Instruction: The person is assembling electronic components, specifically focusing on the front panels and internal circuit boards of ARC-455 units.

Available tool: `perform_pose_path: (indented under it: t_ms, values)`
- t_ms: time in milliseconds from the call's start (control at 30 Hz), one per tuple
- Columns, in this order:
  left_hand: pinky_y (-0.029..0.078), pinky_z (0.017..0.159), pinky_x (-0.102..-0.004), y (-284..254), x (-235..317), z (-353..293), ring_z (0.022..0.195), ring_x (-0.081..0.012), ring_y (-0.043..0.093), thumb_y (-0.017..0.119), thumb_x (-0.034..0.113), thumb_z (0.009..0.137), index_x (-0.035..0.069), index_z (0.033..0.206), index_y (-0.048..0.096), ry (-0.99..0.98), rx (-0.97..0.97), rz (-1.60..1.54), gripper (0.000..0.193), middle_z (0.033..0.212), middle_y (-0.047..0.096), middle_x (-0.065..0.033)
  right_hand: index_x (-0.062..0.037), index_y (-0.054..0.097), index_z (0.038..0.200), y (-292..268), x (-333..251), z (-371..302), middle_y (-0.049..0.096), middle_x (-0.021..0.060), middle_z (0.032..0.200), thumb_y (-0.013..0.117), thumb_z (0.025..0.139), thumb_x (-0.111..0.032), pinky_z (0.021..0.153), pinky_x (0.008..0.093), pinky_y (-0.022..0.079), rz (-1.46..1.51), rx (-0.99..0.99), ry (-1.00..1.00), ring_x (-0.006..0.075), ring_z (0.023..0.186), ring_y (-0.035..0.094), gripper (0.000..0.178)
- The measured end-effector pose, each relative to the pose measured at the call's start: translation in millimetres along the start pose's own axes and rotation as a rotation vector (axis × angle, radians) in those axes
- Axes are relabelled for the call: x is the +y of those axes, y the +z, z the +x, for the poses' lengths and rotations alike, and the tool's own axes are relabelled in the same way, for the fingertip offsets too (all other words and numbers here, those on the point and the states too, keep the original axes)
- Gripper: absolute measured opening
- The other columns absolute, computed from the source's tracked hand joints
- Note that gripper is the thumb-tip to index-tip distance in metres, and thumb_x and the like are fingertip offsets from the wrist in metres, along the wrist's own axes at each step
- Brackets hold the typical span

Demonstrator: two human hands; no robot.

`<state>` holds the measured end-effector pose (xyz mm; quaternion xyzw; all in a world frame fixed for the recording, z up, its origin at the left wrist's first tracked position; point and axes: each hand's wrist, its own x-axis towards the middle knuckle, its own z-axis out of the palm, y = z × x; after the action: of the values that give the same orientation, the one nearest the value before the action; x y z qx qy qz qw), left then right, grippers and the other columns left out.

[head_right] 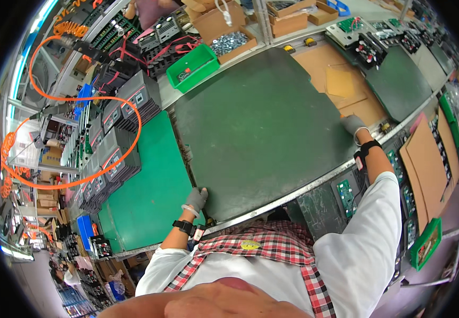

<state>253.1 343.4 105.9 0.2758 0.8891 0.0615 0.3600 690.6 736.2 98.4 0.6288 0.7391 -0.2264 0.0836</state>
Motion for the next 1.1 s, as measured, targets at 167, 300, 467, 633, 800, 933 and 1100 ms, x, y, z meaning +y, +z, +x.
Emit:
perform_pose_path:
  t_ms: [167, 300, 467, 633, 800, 933, 1100]
  values:
    - [0.015, 0.101, -0.044, -6, 39, -23, 0.125, -0.0354, 0.014, 0.049, 0.048, 0.075, 0.009, 0.129, 0.027, 0.361, 0.063, 0.692, 0.071, 0.134, 0.021, -0.0179, 0.0027, 0.054, 0.104, -52, -42, -71, 0.059, 0.0105, 0.077, 0.047, 0.081, -0.031, 0.058, 0.0292, 0.046, 0.448, 0.12, -0.13, 0.0164, 0.065, 0.056, 0.042]
    - [0.015, 0.101, -0.0436, 24, 17, -11, 0.125, -0.0362, 0.015, 0.048, 0.051, 0.075, 0.006, 0.132, 0.016, 0.567, 0.029, 0.869, 0.08, 0.137, 0.013, -0.0184, -0.0027, 0.055, 0.105, -95, -57, -175, 0.061, 0.0132, 0.085, 0.049, 0.078, -0.028, 0.064, 0.031, 0.046, 0.375, 0.184, -0.224, 0.0205, 0.064, 0.057, 0.037]
    - [0.018, 0.1, -0.0425, 24, 32, -2, 0.123, -0.0341, 0.021, 0.049, 0.046, 0.077, 0.004, 0.129, 0.024, 0.665, -0.011, 0.987, 0.071, 0.133, 0.024, -0.0186, -0.0045, 0.053, 0.109, -91, -22, -320, 0.059, 0.0122, 0.095, 0.053, 0.076, -0.028, 0.077, 0.0299, 0.042, 0.325, 0.272, -0.057, 0.0223, 0.086, 0.056, 0.041]
    - [0.037, 0.086, -0.0379, 64, 107, -62, 0.104, -0.0319, 0.045, 0.052, 0.036, 0.078, 0.006, 0.119, 0.04, 1.41, -0.239, 0.615, 0.052, 0.114, 0.047, -0.0168, -0.0049, 0.053, 0.109, -40, 20, -470, 0.06, 0.0114, 0.088, 0.058, 0.072, -0.021, 0.073, 0.0298, 0.043, 0.248, 0.311, 0.316, 0.02, 0.078, 0.056, 0.041]
    - [0.044, 0.072, -0.0322, 129, 146, -156, 0.082, -0.027, 0.057, 0.05, 0.026, 0.08, 0.005, 0.099, 0.055, 1.408, -0.939, 0.362, 0.029, 0.091, 0.058, -0.0128, -0.0073, 0.056, 0.104, 29, 67, -572, 0.06, 0.0137, 0.093, 0.058, 0.071, -0.026, 0.077, 0.033, 0.043, 0.099, 0.174, 0.593, 0.0273, 0.086, 0.057, 0.038]
    - [0.046, 0.068, -0.0299, 210, 143, -184, 0.079, -0.0229, 0.058, 0.051, 0.023, 0.079, 0.004, 0.101, 0.053, 1.519, -1.14, 0.454, 0.029, 0.089, 0.059, -0.0114, -0.009, 0.059, 0.098, 99, 110, -613, 0.061, 0.0121, 0.09, 0.058, 0.071, -0.021, 0.078, 0.0336, 0.044, 0.244, 0.26, 0.688, 0.0267, 0.085, 0.057, 0.03]
    - [0.049, 0.059, -0.0302, 283, 136, -253, 0.075, -0.0205, 0.057, 0.047, 0.016, 0.081, -0.002, 0.094, 0.051, 0.67, -1.492, 0.231, 0.022, 0.082, 0.055, -0.01, -0.0161, 0.059, 0.09, 171, 150, -623, 0.059, 0.0039, 0.091, 0.048, 0.076, -0.016, 0.072, 0.0342, 0.046, -0.077, 0.378, 0.459, 0.0235, 0.083, 0.058, 0.018]
